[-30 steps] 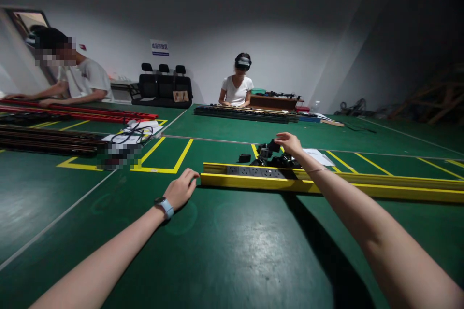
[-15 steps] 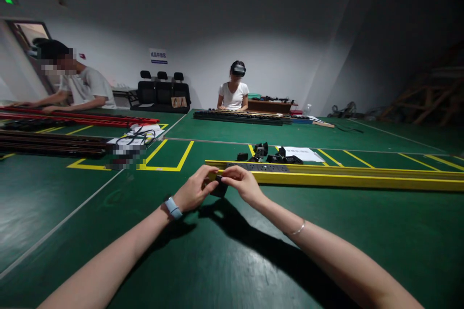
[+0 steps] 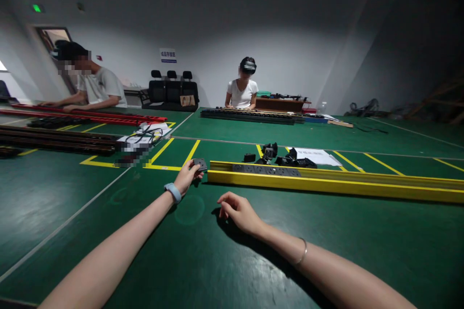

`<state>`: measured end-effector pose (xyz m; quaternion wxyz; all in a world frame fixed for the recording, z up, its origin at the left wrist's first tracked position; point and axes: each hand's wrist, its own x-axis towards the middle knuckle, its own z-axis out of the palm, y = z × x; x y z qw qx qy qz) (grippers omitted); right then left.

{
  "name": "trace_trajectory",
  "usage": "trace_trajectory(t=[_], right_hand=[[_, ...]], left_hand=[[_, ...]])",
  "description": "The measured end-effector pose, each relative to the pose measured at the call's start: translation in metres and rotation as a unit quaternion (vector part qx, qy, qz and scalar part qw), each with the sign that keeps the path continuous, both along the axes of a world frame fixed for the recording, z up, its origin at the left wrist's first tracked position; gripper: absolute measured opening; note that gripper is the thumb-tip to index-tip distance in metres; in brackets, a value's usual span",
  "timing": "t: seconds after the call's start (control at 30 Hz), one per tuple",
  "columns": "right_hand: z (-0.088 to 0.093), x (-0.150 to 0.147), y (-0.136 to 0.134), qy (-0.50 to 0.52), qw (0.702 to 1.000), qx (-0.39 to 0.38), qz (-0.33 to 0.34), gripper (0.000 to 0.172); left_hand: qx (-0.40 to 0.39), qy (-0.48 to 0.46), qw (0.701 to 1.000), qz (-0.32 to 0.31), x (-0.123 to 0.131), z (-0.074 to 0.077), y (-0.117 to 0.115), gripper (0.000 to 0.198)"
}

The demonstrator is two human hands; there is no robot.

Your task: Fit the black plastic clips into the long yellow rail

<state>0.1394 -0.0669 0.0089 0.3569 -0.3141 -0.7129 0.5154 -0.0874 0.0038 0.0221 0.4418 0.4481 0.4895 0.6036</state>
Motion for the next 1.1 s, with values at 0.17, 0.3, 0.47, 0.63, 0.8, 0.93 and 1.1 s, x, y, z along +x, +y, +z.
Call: trace_trajectory(t=[0.17,0.3,0.47,0.63,0.8,0.93,1.1], right_hand=[[0.006,0.005,-0.001,-0.073,0.996,0.048,0.005,0.016],[0.009,0.008,-0.001,-0.09,0.994,0.062,0.016,0.017],[0.012,0.01,-0.001,-0.104,0.991,0.074,0.032,0.018],[0.015,0.011,-0.001,-0.11,0.99,0.081,0.042,0.019],[0.015,0.011,-0.001,-0.108,0.989,0.09,0.043,0.019],[0.015,0.011,-0.002,-0.112,0.988,0.095,0.041,0.019],[0.016,0.011,-0.003,-0.12,0.987,0.096,0.037,0.019]], left_hand=[[-0.005,-0.021,1.0,-0.01,0.006,-0.009,0.002,0.035],[-0.016,-0.022,0.999,-0.042,0.006,-0.012,0.0,0.04],[-0.043,-0.052,0.997,-0.04,0.004,-0.011,-0.001,0.035],[-0.048,-0.067,0.996,-0.03,0.003,-0.01,0.001,0.032],[-0.054,-0.067,0.996,-0.035,0.004,-0.009,0.0,0.028],[-0.052,-0.069,0.996,-0.034,0.004,-0.009,-0.001,0.026],[-0.055,-0.069,0.995,-0.035,0.004,-0.009,-0.001,0.028]])
